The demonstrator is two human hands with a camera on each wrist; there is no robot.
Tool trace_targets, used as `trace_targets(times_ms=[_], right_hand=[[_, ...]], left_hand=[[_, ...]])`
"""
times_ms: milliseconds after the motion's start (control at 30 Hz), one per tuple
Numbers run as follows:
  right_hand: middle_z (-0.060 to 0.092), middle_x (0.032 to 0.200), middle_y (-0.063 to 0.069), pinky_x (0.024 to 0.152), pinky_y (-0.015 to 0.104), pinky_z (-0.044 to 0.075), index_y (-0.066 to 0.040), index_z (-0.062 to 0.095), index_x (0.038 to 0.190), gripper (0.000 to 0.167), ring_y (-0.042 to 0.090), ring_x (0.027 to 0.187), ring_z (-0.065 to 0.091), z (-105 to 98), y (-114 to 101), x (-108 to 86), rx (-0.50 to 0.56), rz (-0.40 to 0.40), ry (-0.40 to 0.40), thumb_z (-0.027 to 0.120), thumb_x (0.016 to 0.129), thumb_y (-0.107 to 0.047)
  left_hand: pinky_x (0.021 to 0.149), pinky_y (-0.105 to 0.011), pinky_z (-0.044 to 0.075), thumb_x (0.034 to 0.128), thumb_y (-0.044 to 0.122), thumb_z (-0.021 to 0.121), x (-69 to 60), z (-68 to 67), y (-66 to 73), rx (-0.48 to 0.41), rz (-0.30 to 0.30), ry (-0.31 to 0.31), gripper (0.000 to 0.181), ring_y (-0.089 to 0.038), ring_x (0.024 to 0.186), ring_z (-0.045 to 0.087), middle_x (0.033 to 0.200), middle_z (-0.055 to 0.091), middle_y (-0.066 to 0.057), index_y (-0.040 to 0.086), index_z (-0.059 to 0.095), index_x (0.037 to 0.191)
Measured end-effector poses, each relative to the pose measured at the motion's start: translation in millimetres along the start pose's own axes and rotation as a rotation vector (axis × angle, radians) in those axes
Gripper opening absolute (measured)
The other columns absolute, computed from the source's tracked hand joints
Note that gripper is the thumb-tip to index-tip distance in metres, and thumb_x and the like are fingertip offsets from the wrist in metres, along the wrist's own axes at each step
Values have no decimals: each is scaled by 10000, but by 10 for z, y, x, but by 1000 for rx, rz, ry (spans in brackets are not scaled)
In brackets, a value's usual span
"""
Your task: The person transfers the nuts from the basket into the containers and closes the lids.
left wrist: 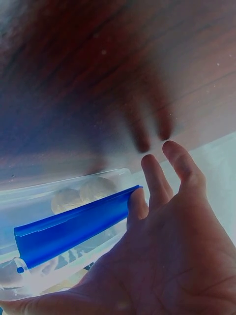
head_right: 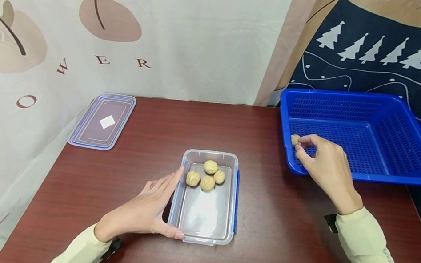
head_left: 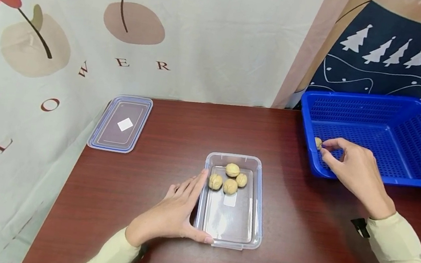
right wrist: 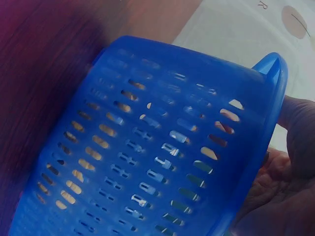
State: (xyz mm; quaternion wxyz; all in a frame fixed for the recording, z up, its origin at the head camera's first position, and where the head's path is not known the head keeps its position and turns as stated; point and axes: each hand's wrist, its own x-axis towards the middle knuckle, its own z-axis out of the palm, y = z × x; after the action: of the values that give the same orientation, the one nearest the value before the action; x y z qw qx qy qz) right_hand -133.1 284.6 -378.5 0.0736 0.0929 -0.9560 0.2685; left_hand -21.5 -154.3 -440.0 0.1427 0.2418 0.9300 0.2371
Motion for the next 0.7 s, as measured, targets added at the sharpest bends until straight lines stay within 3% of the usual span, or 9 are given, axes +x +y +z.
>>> trace_targets(times_ms=[533,700], right_hand=[[571,723,50,541,373,364,-22,738,1293,383,264,689,512,-103,165,44,-30,55,-101,781,1032,-299],[660,827,107,540,372,348,4,732,1287,381,252,670,485,-95,225,78,-38,41,-124,761,1048,-290]], left_hand=[[1175,-706,271,702,825,864,4,24,5,-8,5,4,1588,-440,1580,308,1774,222,-212,150,-119,1752],[1168,-715,278,696,814,874,0,5,7,-5,4,14,1589,-452,1567,325,1767,237,-221,130,-92,1755]])
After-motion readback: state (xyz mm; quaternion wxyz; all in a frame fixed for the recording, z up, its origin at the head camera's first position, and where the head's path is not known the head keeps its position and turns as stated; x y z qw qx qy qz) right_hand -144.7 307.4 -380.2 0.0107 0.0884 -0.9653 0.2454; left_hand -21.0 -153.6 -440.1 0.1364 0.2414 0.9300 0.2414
